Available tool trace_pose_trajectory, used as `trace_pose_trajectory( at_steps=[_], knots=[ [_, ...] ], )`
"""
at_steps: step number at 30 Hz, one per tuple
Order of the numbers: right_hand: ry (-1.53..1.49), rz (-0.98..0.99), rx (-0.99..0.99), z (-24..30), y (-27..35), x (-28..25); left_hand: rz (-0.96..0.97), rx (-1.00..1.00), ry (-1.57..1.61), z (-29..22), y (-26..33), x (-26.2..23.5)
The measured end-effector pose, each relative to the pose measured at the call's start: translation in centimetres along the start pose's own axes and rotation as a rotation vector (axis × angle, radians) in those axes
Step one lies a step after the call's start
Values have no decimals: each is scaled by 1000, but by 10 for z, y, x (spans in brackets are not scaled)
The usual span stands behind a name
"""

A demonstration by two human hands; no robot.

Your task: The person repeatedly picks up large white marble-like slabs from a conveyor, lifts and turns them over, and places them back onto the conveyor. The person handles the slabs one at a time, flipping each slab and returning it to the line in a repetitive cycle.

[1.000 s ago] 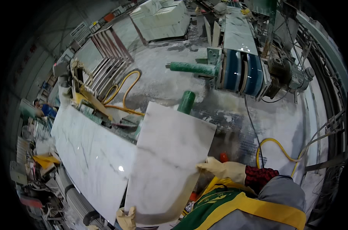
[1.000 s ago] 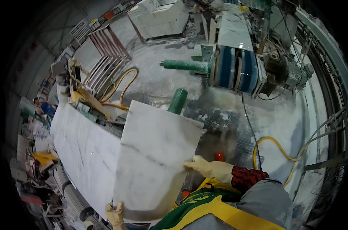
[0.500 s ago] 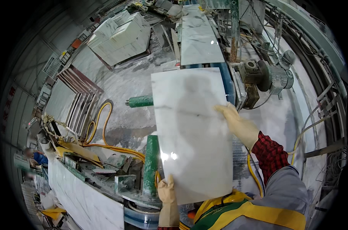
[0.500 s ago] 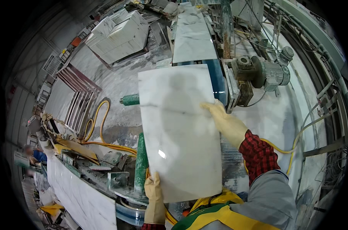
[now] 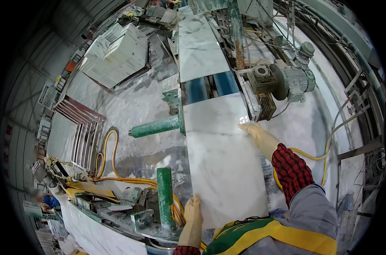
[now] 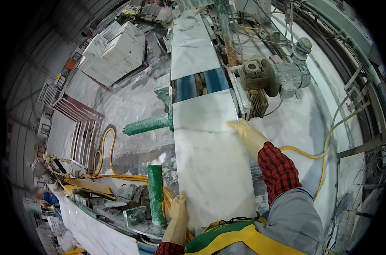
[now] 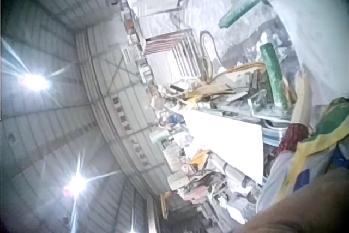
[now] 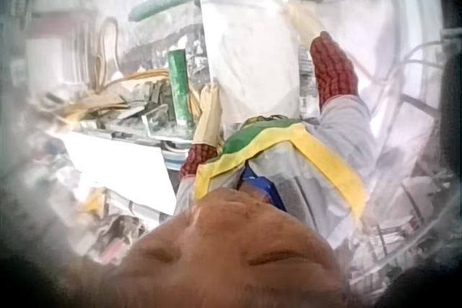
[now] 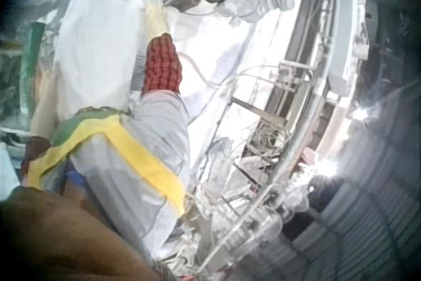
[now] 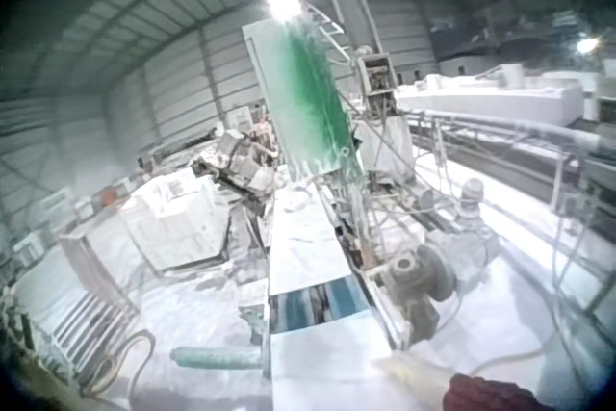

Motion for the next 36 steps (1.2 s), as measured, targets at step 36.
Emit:
trace_pose_trajectory(
  at_steps=[36],
  knots=[
    [-1172, -168, 716, 120, 101, 54, 346, 64, 365, 3, -183, 9]
  ],
)
Point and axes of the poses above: each hand's wrist, its own y-axis away from the middle knuckle, its own x-axis out of the palm, z = x × y, the point moved 2 cm from there along -y, towards the middle knuckle
